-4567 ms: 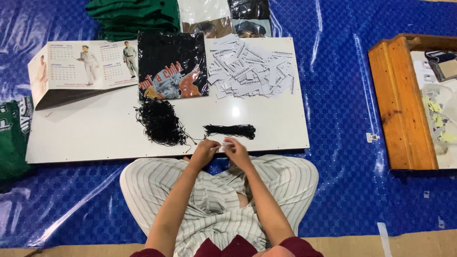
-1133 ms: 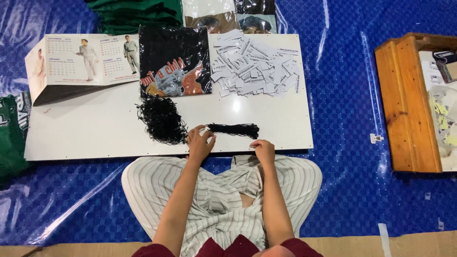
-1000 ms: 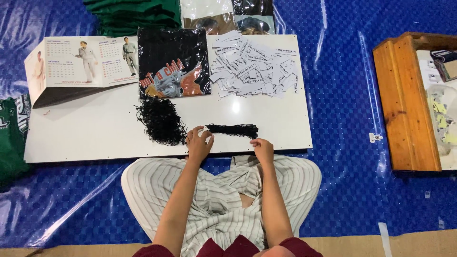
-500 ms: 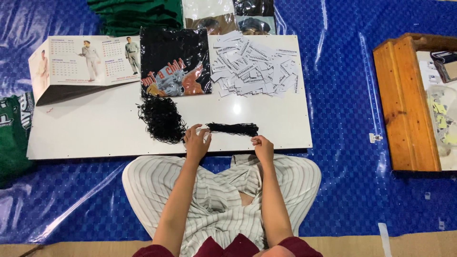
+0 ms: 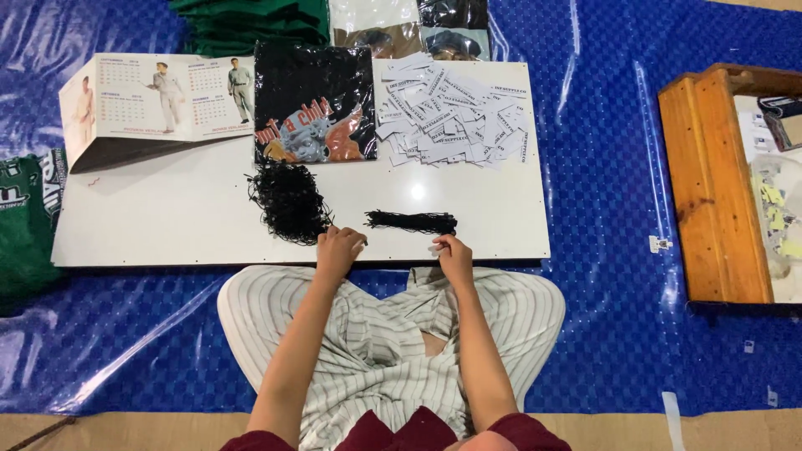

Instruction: Organizing small black strings or tags into a bundle by picking them up individually

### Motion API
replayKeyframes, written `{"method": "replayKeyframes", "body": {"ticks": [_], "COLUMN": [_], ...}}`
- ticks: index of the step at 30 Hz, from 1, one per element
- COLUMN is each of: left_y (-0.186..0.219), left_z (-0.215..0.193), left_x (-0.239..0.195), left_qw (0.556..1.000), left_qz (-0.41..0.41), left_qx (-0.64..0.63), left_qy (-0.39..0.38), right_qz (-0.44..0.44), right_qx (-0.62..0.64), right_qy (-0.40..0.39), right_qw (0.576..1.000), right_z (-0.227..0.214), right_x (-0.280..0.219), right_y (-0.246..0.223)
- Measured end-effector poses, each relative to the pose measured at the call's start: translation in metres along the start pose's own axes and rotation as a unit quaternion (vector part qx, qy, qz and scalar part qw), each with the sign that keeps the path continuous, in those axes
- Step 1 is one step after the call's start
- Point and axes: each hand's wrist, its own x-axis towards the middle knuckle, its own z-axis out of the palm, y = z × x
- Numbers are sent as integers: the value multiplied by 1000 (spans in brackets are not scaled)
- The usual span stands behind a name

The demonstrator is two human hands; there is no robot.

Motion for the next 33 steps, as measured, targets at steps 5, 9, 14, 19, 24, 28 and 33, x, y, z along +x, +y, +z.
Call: {"method": "replayKeyframes", "body": {"ticks": [5,9,14,19,24,28,33], "left_y": [9,25,34,44,51,50,51], "left_z": [30,41,65,65,57,42,45], "left_x": [3,-5,-5,-6,-10,-8,-3], "left_qw": [998,996,987,979,968,968,951], "left_qz": [16,76,145,186,237,238,214], "left_qx": [34,17,14,29,8,-29,-218], "left_qy": [43,46,73,75,78,79,56], "right_qz": [-52,-125,-147,-146,-142,-120,20], "right_qx": [-8,-14,-17,-32,-25,5,198], "right_qy": [-33,-107,-160,-143,-137,-137,-190], "right_qw": [998,986,976,978,980,983,961], "right_z": [15,23,49,63,62,53,59], "right_x": [-8,-24,-31,-27,-26,-26,-18], "right_y": [-1,-33,-26,-10,-10,-25,5]}}
